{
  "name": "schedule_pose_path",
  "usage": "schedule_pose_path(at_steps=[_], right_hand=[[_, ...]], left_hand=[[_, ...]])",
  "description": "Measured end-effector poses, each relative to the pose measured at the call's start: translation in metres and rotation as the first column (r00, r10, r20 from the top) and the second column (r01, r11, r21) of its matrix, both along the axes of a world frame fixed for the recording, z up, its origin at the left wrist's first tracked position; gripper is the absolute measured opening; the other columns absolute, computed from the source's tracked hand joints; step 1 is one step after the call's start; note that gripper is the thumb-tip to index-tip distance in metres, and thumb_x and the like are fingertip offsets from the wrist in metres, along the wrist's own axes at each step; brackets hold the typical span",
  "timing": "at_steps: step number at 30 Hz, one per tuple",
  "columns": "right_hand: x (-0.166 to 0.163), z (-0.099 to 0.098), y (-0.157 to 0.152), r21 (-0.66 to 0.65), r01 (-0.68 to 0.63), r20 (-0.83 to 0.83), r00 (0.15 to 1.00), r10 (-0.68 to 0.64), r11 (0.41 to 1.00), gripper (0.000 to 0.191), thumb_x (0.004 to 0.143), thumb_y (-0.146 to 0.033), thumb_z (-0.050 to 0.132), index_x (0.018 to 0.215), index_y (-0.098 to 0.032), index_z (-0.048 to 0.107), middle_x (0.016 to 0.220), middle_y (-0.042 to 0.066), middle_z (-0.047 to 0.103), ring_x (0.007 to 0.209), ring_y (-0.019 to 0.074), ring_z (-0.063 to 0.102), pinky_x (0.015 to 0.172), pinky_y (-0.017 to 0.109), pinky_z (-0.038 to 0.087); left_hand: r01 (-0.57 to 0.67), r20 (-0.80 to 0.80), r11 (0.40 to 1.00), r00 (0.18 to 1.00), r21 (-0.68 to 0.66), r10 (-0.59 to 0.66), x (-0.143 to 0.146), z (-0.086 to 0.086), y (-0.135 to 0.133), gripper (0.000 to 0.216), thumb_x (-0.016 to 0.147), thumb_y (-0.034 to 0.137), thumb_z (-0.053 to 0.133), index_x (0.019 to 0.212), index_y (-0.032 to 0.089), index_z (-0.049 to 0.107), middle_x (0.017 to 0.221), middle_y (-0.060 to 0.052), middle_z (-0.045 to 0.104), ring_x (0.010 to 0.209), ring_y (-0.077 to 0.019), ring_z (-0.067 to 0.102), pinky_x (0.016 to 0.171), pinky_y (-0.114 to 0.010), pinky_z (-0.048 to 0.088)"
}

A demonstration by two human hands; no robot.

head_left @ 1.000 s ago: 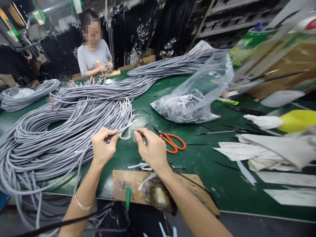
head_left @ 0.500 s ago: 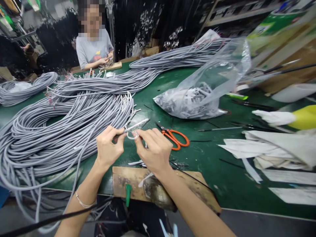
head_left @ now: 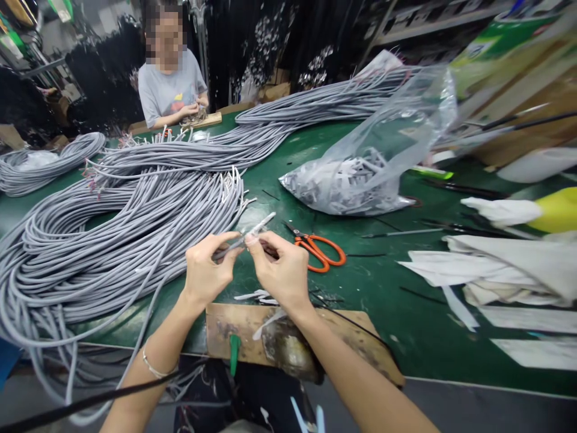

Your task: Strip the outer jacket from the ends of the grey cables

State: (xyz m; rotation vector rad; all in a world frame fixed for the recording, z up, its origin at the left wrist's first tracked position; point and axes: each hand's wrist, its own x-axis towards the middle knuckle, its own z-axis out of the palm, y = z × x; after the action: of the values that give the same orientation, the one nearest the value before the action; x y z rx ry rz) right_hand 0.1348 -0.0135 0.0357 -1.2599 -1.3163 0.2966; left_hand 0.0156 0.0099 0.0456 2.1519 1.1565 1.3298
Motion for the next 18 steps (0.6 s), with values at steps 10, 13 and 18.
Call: schedule_pose_path(at_steps=[10, 13, 18], right_hand=[[-0.003, 0.009, -0.015, 0.379, -0.377, 0.344, 0.905, 0.249, 0.845, 0.01, 0.078, -0.011, 0.055, 0.071, -0.016, 0.057, 0.054, -0.001, 0.06, 0.047, 0.0082, 0.05, 0.05, 0.021, 0.043], [-0.001, 0.008, -0.013, 0.321, -0.258, 0.109, 0.966, 0.235, 0.911, 0.011, 0.077, -0.013, 0.056, 0.068, -0.019, 0.055, 0.052, -0.004, 0.054, 0.044, 0.0061, 0.044, 0.044, 0.019, 0.039], [0.008, 0.007, 0.004, -0.025, -0.058, -0.532, 0.846, 0.035, 0.998, 0.024, 0.057, -0.022, 0.073, 0.068, -0.02, 0.051, 0.059, -0.006, 0.05, 0.049, 0.0055, 0.044, 0.043, 0.017, 0.037]], left_hand=[[0.023, 0.119, 0.967, 0.993, -0.255, 0.008, -0.004, -0.002, 0.01, 0.008, 0.072, 0.017, 0.061, 0.08, 0.016, 0.063, 0.063, 0.002, 0.059, 0.049, -0.0057, 0.048, 0.048, -0.017, 0.039], [0.165, 0.246, 0.937, 0.965, -0.308, -0.09, -0.005, -0.001, 0.011, 0.007, 0.075, 0.018, 0.057, 0.082, 0.017, 0.061, 0.068, 0.002, 0.057, 0.052, -0.0052, 0.05, 0.048, -0.017, 0.039], [0.496, 0.58, 0.765, 0.79, -0.411, -0.2, -0.004, 0.004, 0.01, 0.028, 0.069, 0.026, 0.067, 0.068, 0.017, 0.041, 0.058, 0.008, 0.048, 0.035, -0.0032, 0.047, 0.032, -0.013, 0.03]])
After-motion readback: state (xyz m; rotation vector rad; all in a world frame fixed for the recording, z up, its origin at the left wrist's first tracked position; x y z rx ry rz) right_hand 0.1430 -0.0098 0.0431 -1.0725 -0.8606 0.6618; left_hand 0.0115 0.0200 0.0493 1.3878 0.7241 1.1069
